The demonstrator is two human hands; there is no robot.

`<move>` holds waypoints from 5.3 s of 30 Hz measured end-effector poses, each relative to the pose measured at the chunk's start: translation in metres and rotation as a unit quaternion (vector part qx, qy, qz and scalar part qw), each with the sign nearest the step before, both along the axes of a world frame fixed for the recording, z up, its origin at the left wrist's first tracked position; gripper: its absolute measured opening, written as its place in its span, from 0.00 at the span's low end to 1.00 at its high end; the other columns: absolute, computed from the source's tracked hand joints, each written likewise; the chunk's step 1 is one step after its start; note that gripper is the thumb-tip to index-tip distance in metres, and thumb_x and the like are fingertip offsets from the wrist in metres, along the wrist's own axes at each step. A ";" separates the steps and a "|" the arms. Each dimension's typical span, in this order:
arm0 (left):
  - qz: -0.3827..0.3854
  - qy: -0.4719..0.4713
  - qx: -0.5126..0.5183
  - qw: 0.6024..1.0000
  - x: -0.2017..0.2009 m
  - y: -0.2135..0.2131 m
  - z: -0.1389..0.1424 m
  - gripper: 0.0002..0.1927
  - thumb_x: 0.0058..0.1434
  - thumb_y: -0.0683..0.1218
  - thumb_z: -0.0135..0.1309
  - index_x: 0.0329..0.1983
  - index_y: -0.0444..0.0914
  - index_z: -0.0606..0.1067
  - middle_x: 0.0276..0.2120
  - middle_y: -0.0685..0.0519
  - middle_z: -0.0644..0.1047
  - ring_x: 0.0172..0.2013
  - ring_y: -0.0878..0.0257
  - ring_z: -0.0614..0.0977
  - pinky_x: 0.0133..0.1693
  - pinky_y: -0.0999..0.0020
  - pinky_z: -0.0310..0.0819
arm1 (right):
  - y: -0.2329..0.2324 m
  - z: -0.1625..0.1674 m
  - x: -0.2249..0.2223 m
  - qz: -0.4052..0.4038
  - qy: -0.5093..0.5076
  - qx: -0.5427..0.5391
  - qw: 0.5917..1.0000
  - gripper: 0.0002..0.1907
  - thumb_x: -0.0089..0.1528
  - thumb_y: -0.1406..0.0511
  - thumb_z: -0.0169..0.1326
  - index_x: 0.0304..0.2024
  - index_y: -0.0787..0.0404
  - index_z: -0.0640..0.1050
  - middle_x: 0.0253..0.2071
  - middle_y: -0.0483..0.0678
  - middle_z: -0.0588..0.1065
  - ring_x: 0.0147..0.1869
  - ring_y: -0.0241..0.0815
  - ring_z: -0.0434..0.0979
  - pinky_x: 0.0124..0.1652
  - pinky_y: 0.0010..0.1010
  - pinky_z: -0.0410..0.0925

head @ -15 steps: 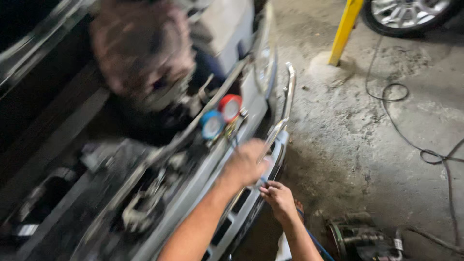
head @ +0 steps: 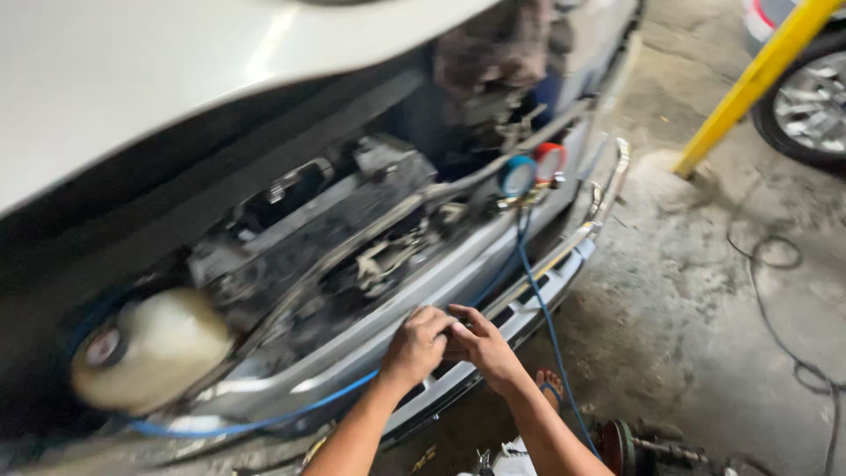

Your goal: The person works under the hood of a white car, manipulating a blue hose connected to the engine bay and using a T-handle wrench to tighten a fitting. The person then moves to the interior of the vehicle to wipe the driver's seat with a cloth.

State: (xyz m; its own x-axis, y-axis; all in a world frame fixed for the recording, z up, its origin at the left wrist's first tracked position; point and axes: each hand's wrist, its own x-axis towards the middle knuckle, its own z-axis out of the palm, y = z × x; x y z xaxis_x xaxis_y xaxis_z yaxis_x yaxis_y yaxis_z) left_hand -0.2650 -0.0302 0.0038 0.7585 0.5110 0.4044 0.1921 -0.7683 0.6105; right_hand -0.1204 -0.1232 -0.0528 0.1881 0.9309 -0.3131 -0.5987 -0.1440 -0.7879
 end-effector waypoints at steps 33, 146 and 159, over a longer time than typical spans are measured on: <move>0.109 -0.071 -0.333 0.934 -0.140 -0.016 -0.041 0.08 0.56 0.41 0.65 0.40 0.37 0.83 0.33 0.55 0.84 0.35 0.70 0.82 0.40 0.73 0.77 | 0.024 0.012 -0.069 0.229 -0.188 0.052 0.954 0.04 0.60 0.70 0.58 0.33 0.66 0.76 0.26 0.47 0.75 0.30 0.37 0.74 0.33 0.28 0.66; 0.488 0.233 -0.174 0.823 -0.218 0.058 -0.030 0.30 0.63 0.42 0.43 0.70 0.37 0.62 0.43 0.35 0.81 0.45 0.40 0.83 0.48 0.46 0.76 | 0.206 -0.019 -0.259 0.079 -0.465 0.074 0.879 0.16 0.60 0.63 0.65 0.31 0.73 0.83 0.23 0.55 0.78 0.26 0.38 0.74 0.29 0.35 0.68; 0.503 0.245 -0.264 0.786 -0.206 0.077 -0.035 0.30 0.64 0.51 0.53 0.66 0.37 0.63 0.51 0.37 0.78 0.54 0.43 0.80 0.54 0.50 0.74 | 0.213 -0.018 -0.253 0.099 -0.323 0.095 0.936 0.10 0.60 0.69 0.59 0.44 0.66 0.79 0.38 0.48 0.80 0.37 0.37 0.76 0.32 0.33 0.71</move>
State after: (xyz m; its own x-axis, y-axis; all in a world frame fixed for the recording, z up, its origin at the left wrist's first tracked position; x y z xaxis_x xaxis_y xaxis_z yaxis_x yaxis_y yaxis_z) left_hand -0.4709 0.0465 -0.0312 -0.1380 0.9500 -0.2803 0.8514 0.2583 0.4565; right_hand -0.3731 0.0901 -0.0707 0.0987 0.9949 -0.0187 0.0360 -0.0224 -0.9991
